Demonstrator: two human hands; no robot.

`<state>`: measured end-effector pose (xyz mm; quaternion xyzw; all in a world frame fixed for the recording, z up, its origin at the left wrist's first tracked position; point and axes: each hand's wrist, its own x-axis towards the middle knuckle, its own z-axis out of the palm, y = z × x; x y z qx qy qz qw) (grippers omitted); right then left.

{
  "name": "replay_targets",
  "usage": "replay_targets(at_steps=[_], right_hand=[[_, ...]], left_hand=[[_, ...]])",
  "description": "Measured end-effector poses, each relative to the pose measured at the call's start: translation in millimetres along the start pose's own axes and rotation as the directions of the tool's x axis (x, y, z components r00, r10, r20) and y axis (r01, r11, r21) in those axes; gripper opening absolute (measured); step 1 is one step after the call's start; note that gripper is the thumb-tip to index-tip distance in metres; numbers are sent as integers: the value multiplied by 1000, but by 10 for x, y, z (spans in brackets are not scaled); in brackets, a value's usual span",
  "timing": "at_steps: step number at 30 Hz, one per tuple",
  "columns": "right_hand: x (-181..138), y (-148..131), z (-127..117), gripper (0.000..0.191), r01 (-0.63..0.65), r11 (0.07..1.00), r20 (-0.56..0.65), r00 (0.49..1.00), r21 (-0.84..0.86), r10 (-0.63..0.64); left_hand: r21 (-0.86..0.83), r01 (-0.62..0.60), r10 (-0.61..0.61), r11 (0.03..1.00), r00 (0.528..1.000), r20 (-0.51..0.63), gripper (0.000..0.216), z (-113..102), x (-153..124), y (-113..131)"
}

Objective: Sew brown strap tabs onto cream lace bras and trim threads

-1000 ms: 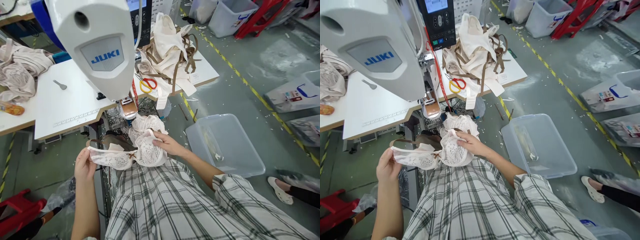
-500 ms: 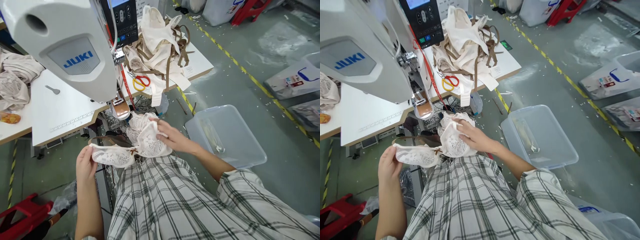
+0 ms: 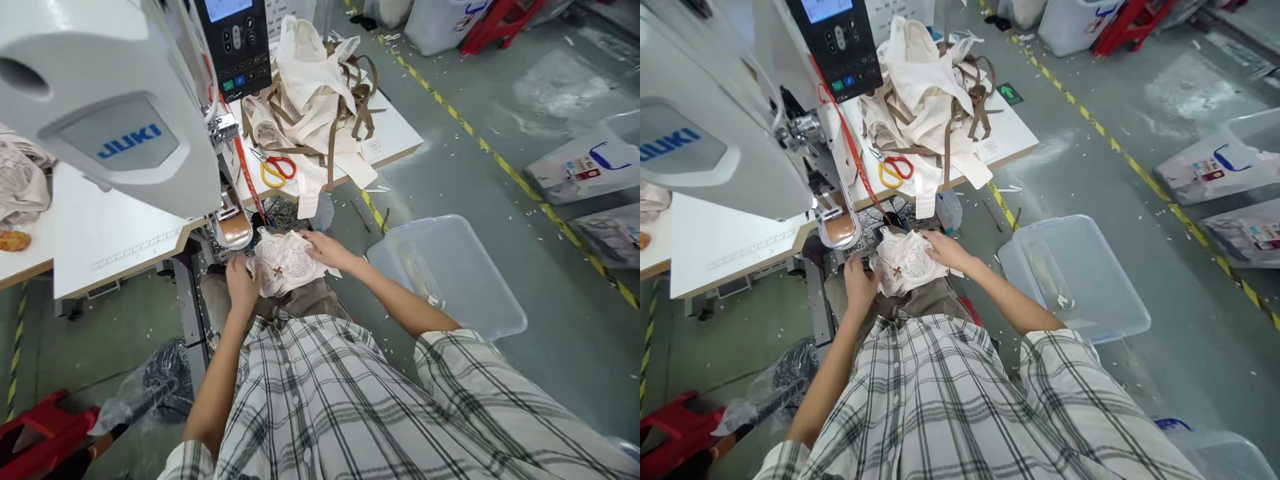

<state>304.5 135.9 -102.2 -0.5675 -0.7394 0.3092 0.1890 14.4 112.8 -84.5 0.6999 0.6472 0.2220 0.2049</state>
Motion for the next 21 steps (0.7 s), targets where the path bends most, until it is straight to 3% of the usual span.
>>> replay_targets(at_steps=[3,5,8,10,13,17,19,21], right_hand=[[-111,-124,249,65,-36,999,-132,991,-22,33],[-201,-255,375,78,79,994,-104,991,-74,-86],[-262,-374,497,93,310,940,103,949,-146,-297],[-248,-365,529,88,318,934,161,943,-164,-293],[-210,-263,508,79,271,953,135,958,-138,-253],[-172,-162,264,80,231,973,94,969,-22,-228],[-85,-175,-43,74,207,973,28,977,100,-211],[123,-220,-491,61,187,963,-116,979,197,-166]], left_hand=[[177,-252,210,951,951,227,87,264,-306,25],[306,-346,247,887,915,320,88,389,-417,-2],[372,-377,265,848,910,320,74,478,-408,-57],[370,-399,299,839,906,299,70,477,-338,-50],[359,-433,349,827,896,275,73,458,-231,39],[355,-453,373,818,887,272,69,527,-150,182],[337,-426,350,840,899,265,71,579,-133,217],[288,-405,334,868,904,266,73,602,-118,215]])
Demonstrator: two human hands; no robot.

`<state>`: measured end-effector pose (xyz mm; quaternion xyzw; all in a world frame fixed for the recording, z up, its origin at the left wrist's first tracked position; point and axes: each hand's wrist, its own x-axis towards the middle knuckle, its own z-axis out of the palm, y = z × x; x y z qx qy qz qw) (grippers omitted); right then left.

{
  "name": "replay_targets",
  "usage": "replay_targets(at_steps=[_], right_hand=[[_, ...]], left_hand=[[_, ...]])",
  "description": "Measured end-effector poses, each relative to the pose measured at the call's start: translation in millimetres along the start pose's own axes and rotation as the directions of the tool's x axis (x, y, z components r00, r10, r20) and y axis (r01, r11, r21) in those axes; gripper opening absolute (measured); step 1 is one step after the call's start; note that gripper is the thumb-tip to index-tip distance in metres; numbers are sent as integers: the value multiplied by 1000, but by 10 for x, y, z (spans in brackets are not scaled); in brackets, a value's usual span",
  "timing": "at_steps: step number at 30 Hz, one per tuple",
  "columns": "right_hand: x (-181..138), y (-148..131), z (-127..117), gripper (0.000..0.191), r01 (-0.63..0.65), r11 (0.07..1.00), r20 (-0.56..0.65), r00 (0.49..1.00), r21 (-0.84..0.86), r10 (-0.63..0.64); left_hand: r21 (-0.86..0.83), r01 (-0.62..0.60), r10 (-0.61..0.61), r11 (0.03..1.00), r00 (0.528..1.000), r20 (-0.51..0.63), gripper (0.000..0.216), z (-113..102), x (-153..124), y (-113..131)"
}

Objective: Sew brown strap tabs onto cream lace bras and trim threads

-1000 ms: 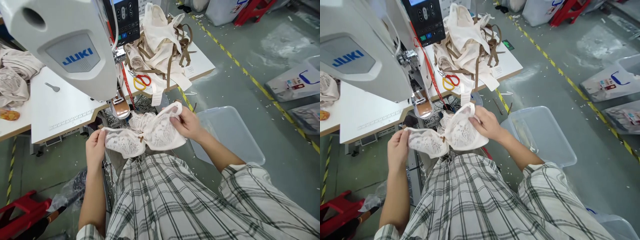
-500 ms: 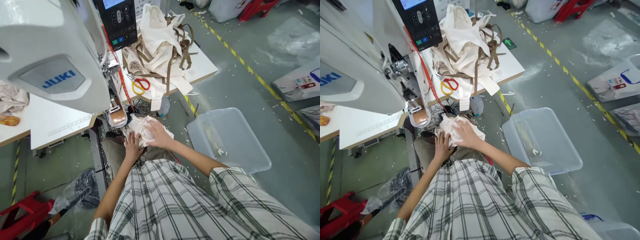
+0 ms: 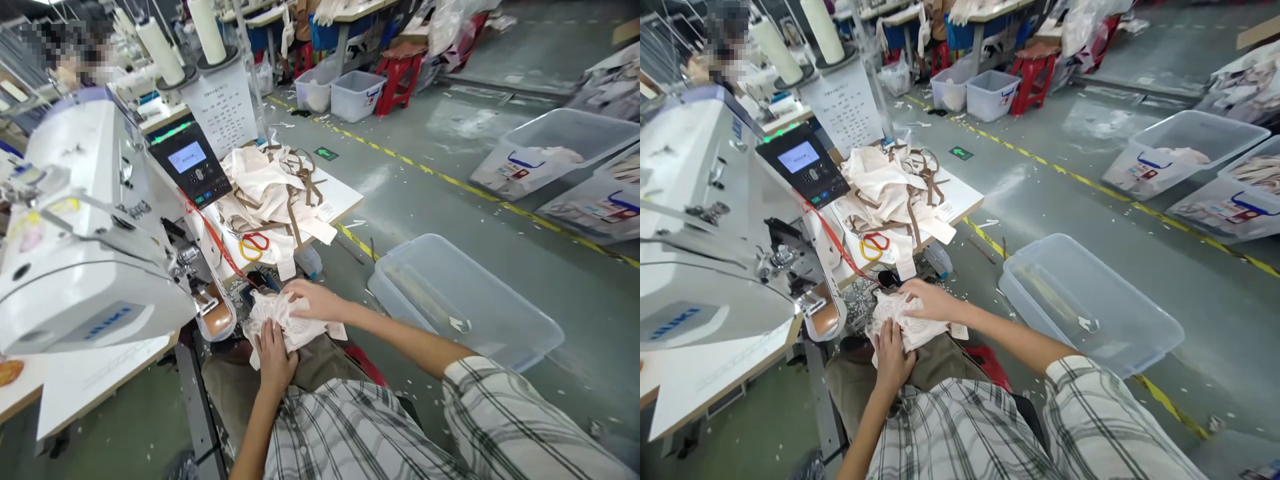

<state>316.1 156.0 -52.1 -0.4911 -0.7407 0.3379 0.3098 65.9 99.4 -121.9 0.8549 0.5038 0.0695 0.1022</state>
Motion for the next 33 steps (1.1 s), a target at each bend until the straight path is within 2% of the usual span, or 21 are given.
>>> replay_targets(at_steps=[2,4,5,6,8,11,13,14,16,19,21,24,28,30,33], right_hand=[[419,-92,-480,50,-37,999,-234,972,-34,28],[953,-156,-946,60,-80,980,-472,882,-181,-16],[1236,-175,-1151,68,-105,958,-540,840,-266,-58],[1512,-186,-1330,76,-132,932,-562,822,-336,-86],[1993,-189,-1610,78,-140,899,-500,860,-415,-97],[2419,-158,-1880,50,-128,913,-412,910,-387,-47],[2492,-115,-2023,37,-141,930,-433,901,-339,-21],[2481,-87,-2095,36,-154,938,-459,888,-310,-5],[2406,-19,-2245,45,-181,954,-502,864,-239,38],[2279,105,-2431,60,-219,970,-498,856,-109,137],[2243,191,-2489,60,-258,966,-499,840,-23,213],[2276,299,-2467,46,-308,949,-521,800,72,299],[2367,375,-2318,32,-286,952,-467,830,111,303],[2386,375,-2238,31,-265,958,-471,836,106,283],[2361,316,-2158,30,-247,966,-540,804,80,251]], left_hand=[[-82,-4,4,997,1000,-3,73,-22,7,-37],[-175,-16,11,984,1000,-29,68,-95,4,-88],[-215,-22,12,976,999,-48,63,-146,-4,-112],[-244,-28,11,969,998,-68,59,-202,-17,-135],[-273,-32,5,961,995,-101,52,-305,-70,-176],[-298,0,-43,954,990,-137,44,-395,-206,-244],[-331,50,-99,942,986,-133,41,-412,-314,-293],[-350,76,-126,934,984,-125,40,-416,-365,-316],[-386,110,-162,916,981,-107,38,-424,-453,-352],[-437,139,-193,889,978,-81,37,-437,-540,-374],[-460,173,-219,871,975,-47,37,-428,-578,-368],[-476,186,-246,860,967,-67,36,-370,-619,-340],[-484,166,-266,859,953,-145,34,-290,-629,-315],[-476,162,-244,864,963,-116,33,-285,-612,-311],[-462,152,-210,874,975,-77,33,-300,-584,-280]])
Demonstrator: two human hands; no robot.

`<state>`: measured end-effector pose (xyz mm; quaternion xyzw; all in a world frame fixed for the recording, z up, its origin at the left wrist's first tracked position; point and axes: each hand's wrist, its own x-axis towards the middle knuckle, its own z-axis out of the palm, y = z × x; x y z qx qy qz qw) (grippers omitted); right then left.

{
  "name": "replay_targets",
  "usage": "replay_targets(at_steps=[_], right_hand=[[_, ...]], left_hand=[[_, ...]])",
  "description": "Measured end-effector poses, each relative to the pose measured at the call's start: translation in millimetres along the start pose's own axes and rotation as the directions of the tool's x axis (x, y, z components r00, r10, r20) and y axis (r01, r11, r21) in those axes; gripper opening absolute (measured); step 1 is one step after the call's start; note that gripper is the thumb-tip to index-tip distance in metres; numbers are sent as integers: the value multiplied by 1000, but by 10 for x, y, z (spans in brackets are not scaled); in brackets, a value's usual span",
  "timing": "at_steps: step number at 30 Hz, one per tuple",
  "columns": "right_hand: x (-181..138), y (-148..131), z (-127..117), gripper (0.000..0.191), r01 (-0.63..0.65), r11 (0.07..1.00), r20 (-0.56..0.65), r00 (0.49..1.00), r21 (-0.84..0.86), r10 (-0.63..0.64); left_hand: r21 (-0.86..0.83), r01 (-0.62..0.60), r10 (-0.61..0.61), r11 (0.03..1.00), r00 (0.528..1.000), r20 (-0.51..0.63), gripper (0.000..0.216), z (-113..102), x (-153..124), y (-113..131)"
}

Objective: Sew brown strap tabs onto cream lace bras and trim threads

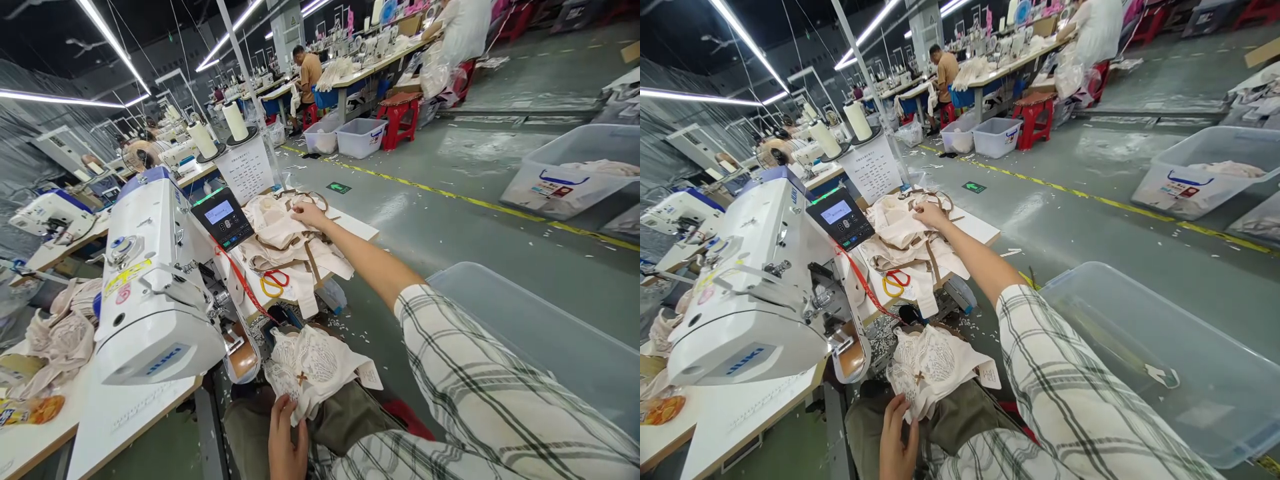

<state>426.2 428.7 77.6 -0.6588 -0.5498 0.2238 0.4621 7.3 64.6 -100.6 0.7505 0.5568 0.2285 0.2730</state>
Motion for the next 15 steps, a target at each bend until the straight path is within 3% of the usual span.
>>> replay_targets(at_steps=[6,9,10,12,14,15], right_hand=[[-342,-307,-178,27,157,987,-213,964,-33,-161],[-699,-571,-373,20,332,942,-254,907,-58,-335],[-851,-671,-449,17,434,897,-268,857,-86,-440],[-1190,-869,-603,13,660,726,-226,690,-192,-687],[-1551,-1043,-735,14,810,521,-75,522,-270,-850],[-1727,-1110,-784,14,850,447,3,466,-279,-885]], left_hand=[[26,84,-84,996,996,-10,36,-71,65,143],[47,-24,23,999,1000,19,34,-327,251,361],[57,-96,97,994,995,0,31,-447,334,492],[90,-274,283,957,953,-110,25,-712,509,850],[144,-455,477,879,847,-233,30,-964,677,1296],[186,-534,565,825,772,-290,37,-1070,759,1526]])
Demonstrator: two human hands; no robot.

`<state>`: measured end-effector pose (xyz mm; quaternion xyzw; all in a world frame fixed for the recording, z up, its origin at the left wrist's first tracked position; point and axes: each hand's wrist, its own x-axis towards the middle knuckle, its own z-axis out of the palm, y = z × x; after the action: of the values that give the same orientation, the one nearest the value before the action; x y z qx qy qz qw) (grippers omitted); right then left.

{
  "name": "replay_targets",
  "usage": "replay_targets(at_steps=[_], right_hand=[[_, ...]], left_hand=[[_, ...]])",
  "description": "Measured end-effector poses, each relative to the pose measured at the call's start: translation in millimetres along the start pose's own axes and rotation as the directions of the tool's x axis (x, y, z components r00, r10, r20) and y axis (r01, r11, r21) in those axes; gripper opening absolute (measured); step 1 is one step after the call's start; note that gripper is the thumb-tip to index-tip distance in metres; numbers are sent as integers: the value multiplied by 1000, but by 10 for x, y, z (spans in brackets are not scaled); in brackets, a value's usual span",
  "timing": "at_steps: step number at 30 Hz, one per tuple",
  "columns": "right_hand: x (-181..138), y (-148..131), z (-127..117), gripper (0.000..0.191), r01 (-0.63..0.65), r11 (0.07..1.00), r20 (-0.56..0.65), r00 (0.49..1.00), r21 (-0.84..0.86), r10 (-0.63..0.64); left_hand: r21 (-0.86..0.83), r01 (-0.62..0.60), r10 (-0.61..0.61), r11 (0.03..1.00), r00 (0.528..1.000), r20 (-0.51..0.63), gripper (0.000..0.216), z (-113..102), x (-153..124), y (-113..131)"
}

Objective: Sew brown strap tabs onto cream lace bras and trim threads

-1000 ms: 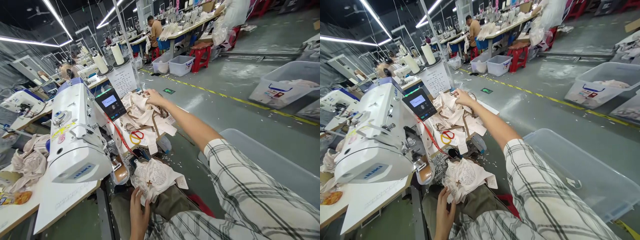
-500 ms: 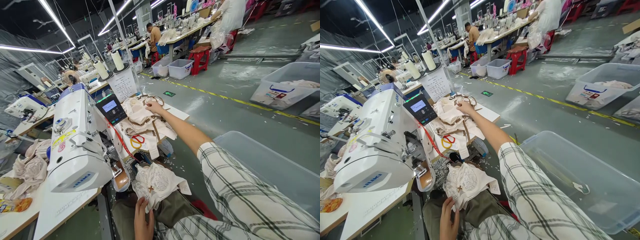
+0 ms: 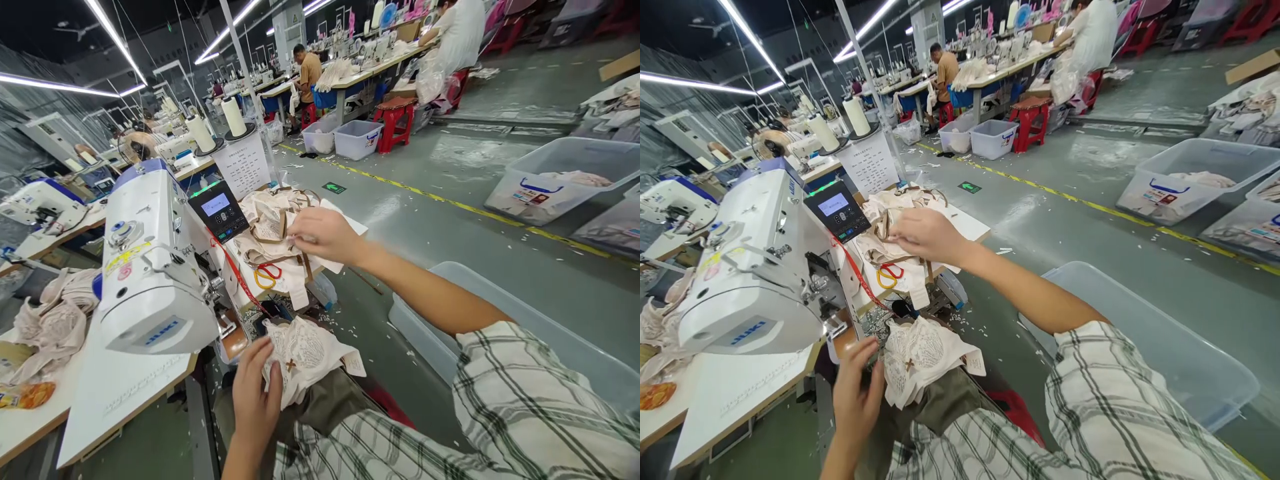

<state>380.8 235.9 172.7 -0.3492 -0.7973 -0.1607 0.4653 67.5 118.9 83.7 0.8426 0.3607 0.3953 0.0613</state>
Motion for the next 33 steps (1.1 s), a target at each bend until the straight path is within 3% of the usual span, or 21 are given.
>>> replay_targets(at_steps=[2,4,7,9,12,16,19,33], right_hand=[[-78,-299,-145,15,97,995,100,990,11,-98],[-194,-536,-222,17,154,988,176,972,11,-154],[-403,-768,-261,21,214,976,259,945,-23,-201],[-539,-856,-271,22,196,980,266,947,-37,-180],[-710,-942,-275,19,133,991,209,970,-23,-125],[-865,-1035,-229,17,94,995,72,993,32,-96],[-936,-1079,-168,19,63,996,52,996,66,-66],[-928,-1153,-90,16,50,993,4,999,106,-50]], left_hand=[[51,-195,200,979,972,-121,53,-79,407,223],[118,-331,347,936,924,-162,61,-70,724,350],[148,-421,425,895,905,11,48,56,965,346],[115,-443,437,889,896,73,29,160,965,287],[81,-477,481,875,876,-46,7,277,817,247],[135,-531,548,837,816,-186,13,338,613,310],[143,-517,537,844,814,-222,15,336,554,344],[155,-525,547,837,805,-229,16,296,533,317]])
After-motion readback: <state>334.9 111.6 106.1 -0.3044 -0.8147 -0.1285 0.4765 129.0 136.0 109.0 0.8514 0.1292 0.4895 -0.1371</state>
